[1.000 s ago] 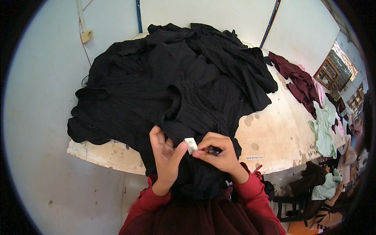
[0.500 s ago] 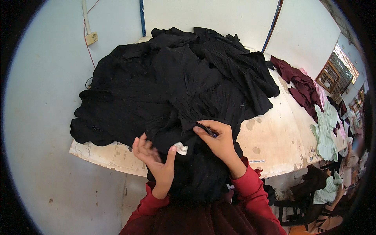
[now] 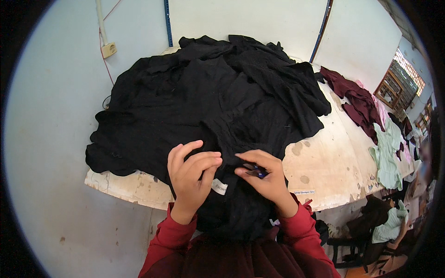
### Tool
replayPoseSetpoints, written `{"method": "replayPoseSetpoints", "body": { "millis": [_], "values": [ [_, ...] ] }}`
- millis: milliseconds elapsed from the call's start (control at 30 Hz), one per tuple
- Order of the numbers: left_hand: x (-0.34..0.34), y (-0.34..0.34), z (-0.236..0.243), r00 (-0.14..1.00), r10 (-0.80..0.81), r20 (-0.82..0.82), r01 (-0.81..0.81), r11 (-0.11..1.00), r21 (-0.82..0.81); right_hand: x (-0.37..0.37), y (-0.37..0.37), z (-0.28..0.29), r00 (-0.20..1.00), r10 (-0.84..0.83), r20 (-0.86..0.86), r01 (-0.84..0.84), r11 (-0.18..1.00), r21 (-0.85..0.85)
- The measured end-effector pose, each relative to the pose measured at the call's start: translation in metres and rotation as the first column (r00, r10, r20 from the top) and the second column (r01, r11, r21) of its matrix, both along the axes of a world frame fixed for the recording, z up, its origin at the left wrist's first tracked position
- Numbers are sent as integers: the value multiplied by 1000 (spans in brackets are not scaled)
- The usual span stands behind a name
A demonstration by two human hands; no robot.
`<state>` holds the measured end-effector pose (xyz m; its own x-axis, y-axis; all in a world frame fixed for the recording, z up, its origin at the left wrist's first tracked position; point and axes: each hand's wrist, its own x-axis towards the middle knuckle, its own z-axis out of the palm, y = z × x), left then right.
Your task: The person uses a small blade to cut seams and remove tags from black garments laid on a table. They repeatedly lift, align, and trim fabric edges, then set the trimmed pieces aside.
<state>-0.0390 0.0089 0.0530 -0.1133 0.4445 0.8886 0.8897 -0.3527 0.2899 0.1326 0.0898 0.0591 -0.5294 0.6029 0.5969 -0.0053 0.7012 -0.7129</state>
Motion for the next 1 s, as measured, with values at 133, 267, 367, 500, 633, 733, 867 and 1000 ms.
{"method": "replayPoseSetpoints", "body": {
  "millis": [133, 267, 367, 500, 633, 733, 867, 1000],
  "values": [
    [4, 7, -13, 986, -123, 110, 117, 992, 56, 11, -2, 6, 999, 22, 38, -22, 1000, 11],
    [13, 13, -15, 943, -153, 296, 178, 982, -59, 9, 5, -6, 998, 62, 27, -61, 997, -42],
    [11, 15, -23, 930, -169, 326, 187, 982, -25, 6, 1, -7, 1000, 27, -1, -27, 993, -114],
    [12, 17, -45, 850, -313, 424, 277, 950, 144, 7, -12, 9, 993, -118, 20, 118, 993, 25],
    [15, 18, -50, 887, -336, 317, 279, 937, 213, 12, -28, 13, 994, -30, 103, 53, 973, -223],
    [16, 15, -48, 876, -395, 276, 336, 911, 238, 15, -31, 18, 983, -77, 167, 99, 987, -123],
    [17, 13, -47, 871, -419, 255, 363, 900, 239, 15, -27, 17, 984, -115, 137, 114, 993, 12],
    [20, 13, -46, 890, -398, 224, 346, 908, 237, 17, -28, 22, 981, -122, 152, 116, 992, 42]
  ]
}}
